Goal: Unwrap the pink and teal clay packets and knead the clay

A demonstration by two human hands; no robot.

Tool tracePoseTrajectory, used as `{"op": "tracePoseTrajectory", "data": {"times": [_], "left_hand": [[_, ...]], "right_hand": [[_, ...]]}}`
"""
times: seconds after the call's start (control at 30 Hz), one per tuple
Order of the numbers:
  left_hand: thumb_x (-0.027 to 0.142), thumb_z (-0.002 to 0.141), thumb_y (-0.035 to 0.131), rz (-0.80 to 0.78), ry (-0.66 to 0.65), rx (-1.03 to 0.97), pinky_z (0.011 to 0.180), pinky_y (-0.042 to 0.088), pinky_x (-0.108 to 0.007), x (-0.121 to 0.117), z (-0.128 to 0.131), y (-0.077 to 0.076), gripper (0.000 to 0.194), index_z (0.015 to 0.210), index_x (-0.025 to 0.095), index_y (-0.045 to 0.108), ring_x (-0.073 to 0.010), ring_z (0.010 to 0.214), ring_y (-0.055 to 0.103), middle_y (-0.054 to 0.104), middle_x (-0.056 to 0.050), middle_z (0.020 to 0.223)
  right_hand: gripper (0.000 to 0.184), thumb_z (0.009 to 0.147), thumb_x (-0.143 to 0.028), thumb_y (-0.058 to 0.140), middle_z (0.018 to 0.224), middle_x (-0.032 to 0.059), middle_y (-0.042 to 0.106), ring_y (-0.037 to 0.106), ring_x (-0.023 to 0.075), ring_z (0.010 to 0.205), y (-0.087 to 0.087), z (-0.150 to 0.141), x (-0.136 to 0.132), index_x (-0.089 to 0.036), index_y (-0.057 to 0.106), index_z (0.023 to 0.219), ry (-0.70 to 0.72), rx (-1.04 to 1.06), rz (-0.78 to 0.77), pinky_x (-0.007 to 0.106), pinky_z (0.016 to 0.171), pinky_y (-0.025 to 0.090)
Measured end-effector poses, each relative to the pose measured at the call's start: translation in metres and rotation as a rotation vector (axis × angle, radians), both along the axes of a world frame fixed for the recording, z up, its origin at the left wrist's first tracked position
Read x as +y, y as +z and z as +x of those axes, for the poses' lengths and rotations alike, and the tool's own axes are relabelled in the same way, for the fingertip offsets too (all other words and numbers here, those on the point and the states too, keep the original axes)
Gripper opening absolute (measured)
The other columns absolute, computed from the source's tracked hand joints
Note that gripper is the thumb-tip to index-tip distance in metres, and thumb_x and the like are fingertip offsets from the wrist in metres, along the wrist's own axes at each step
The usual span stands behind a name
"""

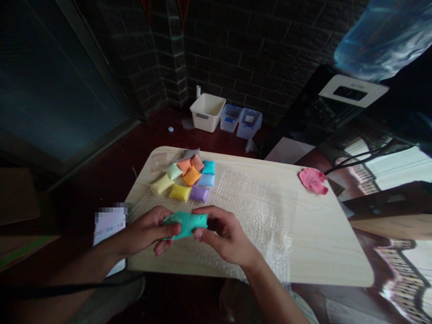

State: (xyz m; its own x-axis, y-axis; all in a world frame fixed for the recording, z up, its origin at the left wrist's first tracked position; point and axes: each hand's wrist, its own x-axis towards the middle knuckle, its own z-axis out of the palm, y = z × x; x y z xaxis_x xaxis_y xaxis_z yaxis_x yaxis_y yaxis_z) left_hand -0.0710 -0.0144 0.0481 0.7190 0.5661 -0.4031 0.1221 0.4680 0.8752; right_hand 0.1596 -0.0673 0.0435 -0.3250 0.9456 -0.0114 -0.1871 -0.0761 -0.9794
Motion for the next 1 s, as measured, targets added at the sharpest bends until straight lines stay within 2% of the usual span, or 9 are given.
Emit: {"op": "tracePoseTrajectory", "data": {"times": [0.13, 0.23, 0.33, 0.43, 0.57, 0.67, 0.87, 0.93, 1.0], "left_hand": [[0.056, 0.083, 0.075, 0.145, 0.098, 0.13, 0.045, 0.034, -0.021, 0.002, 0.004, -0.001, 0.048, 0.063, 0.015, 0.06, -0.0082, 0.04, 0.049, 0.057, 0.002, 0.045], [0.053, 0.088, 0.068, 0.236, 0.162, 0.225, 0.045, 0.034, -0.021, 0.0, 0.007, -0.002, 0.048, 0.059, 0.016, 0.059, -0.0087, 0.041, 0.049, 0.055, 0.002, 0.045], [0.053, 0.089, 0.066, 0.275, 0.182, 0.278, 0.045, 0.035, -0.021, -0.001, 0.006, -0.003, 0.049, 0.058, 0.016, 0.06, -0.0095, 0.042, 0.051, 0.055, 0.002, 0.046], [0.059, 0.088, 0.066, 0.255, 0.147, 0.225, 0.045, 0.035, -0.021, 0.0, 0.003, -0.003, 0.053, 0.06, 0.015, 0.061, -0.0095, 0.042, 0.051, 0.057, 0.0, 0.047], [0.071, 0.085, 0.065, 0.153, 0.092, -0.014, 0.042, 0.031, -0.021, 0.001, 0.0, -0.001, 0.059, 0.068, 0.015, 0.062, -0.0085, 0.041, 0.047, 0.062, -0.001, 0.053], [0.073, 0.087, 0.06, 0.094, 0.056, -0.137, 0.042, 0.029, -0.021, -0.001, -0.001, 0.001, 0.062, 0.067, 0.015, 0.063, -0.0085, 0.042, 0.045, 0.062, -0.003, 0.055], [0.072, 0.086, 0.063, 0.018, -0.031, -0.158, 0.042, 0.019, -0.021, 0.0, -0.009, 0.006, 0.061, 0.065, 0.015, 0.061, -0.0064, 0.043, 0.037, 0.055, 0.0, 0.053], [0.065, 0.087, 0.067, 0.075, -0.012, -0.1, 0.043, 0.024, -0.02, 0.003, -0.009, 0.007, 0.054, 0.069, 0.014, 0.065, -0.0063, 0.046, 0.04, 0.059, 0.0, 0.056], [0.056, 0.088, 0.072, 0.135, 0.039, -0.061, 0.052, 0.037, -0.02, 0.005, -0.007, 0.006, 0.043, 0.08, 0.014, 0.07, -0.0089, 0.055, 0.052, 0.065, -0.002, 0.065]], "right_hand": [[0.039, 0.088, -0.032, 0.081, 0.096, 0.0062, 0.075, 0.069, 0.0172, 0.079, -0.006, -0.001, 0.0, -0.02, 0.068, 0.123, -0.103, -0.239, 0.064, 0.03, 0.07, 0.056], [0.04, 0.09, -0.035, 0.078, 0.1, 0.0086, 0.077, 0.071, 0.0191, 0.081, -0.008, -0.002, -0.001, -0.019, 0.067, 0.126, -0.158, -0.48, 0.182, 0.031, 0.071, 0.057], [0.038, 0.09, -0.034, 0.078, 0.1, 0.009, 0.078, 0.072, 0.0192, 0.079, -0.007, -0.002, -0.003, -0.02, 0.069, 0.124, -0.201, -0.592, 0.279, 0.033, 0.074, 0.059], [0.035, 0.087, -0.031, 0.082, 0.1, 0.0084, 0.078, 0.072, 0.0183, 0.079, -0.006, -0.002, -0.001, -0.02, 0.071, 0.119, -0.207, -0.429, 0.217, 0.032, 0.073, 0.06], [0.031, 0.087, -0.026, 0.083, 0.08, 0.0028, 0.078, 0.072, 0.0139, 0.067, -0.006, -0.002, 0.004, -0.019, 0.071, 0.115, -0.059, 0.023, -0.029, 0.025, 0.063, 0.06], [0.028, 0.087, -0.02, 0.082, 0.078, 0.0022, 0.079, 0.073, 0.0119, 0.066, -0.005, -0.003, 0.006, -0.019, 0.072, 0.112, 0.01, 0.196, -0.114, 0.021, 0.062, 0.06], [0.026, 0.086, -0.019, 0.082, 0.077, 0.0017, 0.078, 0.074, 0.0118, 0.064, 0.0, -0.005, 0.004, -0.019, 0.073, 0.11, 0.028, 0.252, -0.149, 0.021, 0.061, 0.06], [0.024, 0.087, -0.02, 0.082, 0.077, 0.0019, 0.077, 0.073, 0.0116, 0.064, 0.002, -0.003, 0.004, -0.018, 0.073, 0.109, -0.016, 0.201, -0.136, 0.021, 0.061, 0.059], [0.024, 0.089, -0.021, 0.081, 0.079, 0.0019, 0.076, 0.071, 0.0113, 0.065, 0.002, 0.0, 0.006, -0.018, 0.072, 0.11, -0.07, 0.143, -0.109, 0.022, 0.063, 0.058]]}}
